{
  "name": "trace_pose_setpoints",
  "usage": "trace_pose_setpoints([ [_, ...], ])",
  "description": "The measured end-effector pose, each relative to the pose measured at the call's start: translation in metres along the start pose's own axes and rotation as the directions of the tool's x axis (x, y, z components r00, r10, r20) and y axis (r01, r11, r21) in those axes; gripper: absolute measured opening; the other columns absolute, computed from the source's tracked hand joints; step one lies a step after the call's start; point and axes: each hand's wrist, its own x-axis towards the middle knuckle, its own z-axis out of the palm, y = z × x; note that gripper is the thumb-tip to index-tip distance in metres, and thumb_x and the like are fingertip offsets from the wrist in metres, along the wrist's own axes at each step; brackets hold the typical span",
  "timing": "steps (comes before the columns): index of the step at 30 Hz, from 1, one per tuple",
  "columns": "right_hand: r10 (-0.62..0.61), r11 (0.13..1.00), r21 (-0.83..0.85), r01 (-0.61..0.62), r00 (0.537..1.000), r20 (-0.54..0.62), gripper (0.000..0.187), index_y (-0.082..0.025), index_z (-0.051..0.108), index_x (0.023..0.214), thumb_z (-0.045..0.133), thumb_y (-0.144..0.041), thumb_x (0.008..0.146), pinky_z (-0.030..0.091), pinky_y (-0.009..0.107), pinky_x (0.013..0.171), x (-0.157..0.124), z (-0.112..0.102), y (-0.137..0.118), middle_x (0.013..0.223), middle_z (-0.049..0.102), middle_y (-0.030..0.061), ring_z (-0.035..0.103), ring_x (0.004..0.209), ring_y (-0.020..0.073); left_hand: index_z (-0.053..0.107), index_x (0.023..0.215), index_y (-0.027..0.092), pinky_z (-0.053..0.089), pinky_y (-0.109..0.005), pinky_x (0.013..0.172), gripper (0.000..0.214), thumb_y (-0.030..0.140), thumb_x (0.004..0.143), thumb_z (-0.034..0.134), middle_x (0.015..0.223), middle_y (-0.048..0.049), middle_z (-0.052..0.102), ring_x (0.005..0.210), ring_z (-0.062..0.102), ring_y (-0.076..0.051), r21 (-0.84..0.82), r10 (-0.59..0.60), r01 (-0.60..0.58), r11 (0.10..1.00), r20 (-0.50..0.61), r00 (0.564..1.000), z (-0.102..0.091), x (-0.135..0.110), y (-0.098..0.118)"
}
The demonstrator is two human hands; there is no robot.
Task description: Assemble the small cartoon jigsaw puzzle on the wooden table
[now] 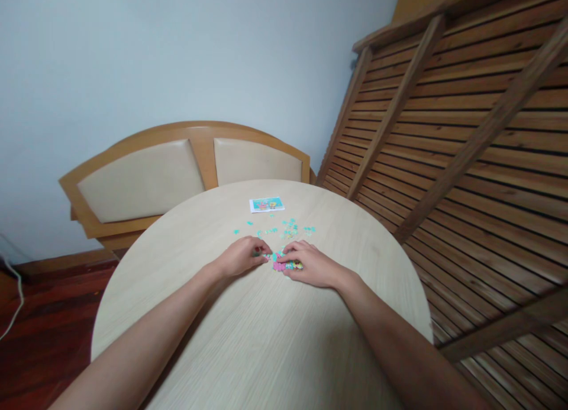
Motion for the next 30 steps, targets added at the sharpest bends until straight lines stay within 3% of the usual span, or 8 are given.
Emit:
trace_pose_setpoints([
  [6,-0.002,1.0,0.002,0.002,1.0,0.004,0.031,-0.031,0.072,0.118,0.064,-0.034,0.088,0.04,0.04,0.099,-0.0001,-0.0004,-0.0007,0.115,0.062,0.0066,0.053,0.111,0.0243,0.073,0.102,0.02,0.047,-0.027,0.082,0.019,0.027,0.086,0.065,0.097,-0.0044,0.072,0.088,0.063,-0.017,0.014,0.06,-0.06,0.998,-0.014,0.998,0.0073,0.0004,-0.0015],
  [19,-0.013,1.0,-0.01,0.013,1.0,-0.003,0.032,-0.031,0.072,0.118,0.065,-0.032,0.087,0.041,0.039,0.099,-0.0002,0.0003,0.0005,0.115,0.062,0.0071,0.054,0.112,0.0247,0.074,0.099,0.02,0.046,-0.026,0.08,0.02,0.034,0.088,0.063,0.092,-0.0046,0.072,0.084,0.063,-0.017,0.064,0.06,-0.061,0.996,0.02,0.998,0.0075,-0.0001,0.0037],
  [30,-0.004,1.0,-0.009,0.004,1.0,0.001,0.031,-0.029,0.072,0.117,0.065,-0.032,0.087,0.04,0.04,0.1,-0.0001,-0.0004,-0.0014,0.116,0.062,0.0072,0.053,0.113,0.0249,0.075,0.093,0.021,0.044,-0.025,0.084,0.02,0.035,0.093,0.061,0.093,-0.0038,0.074,0.088,0.064,-0.016,0.079,0.174,-0.18,0.981,0.074,0.982,0.0009,-0.0019,0.0029],
])
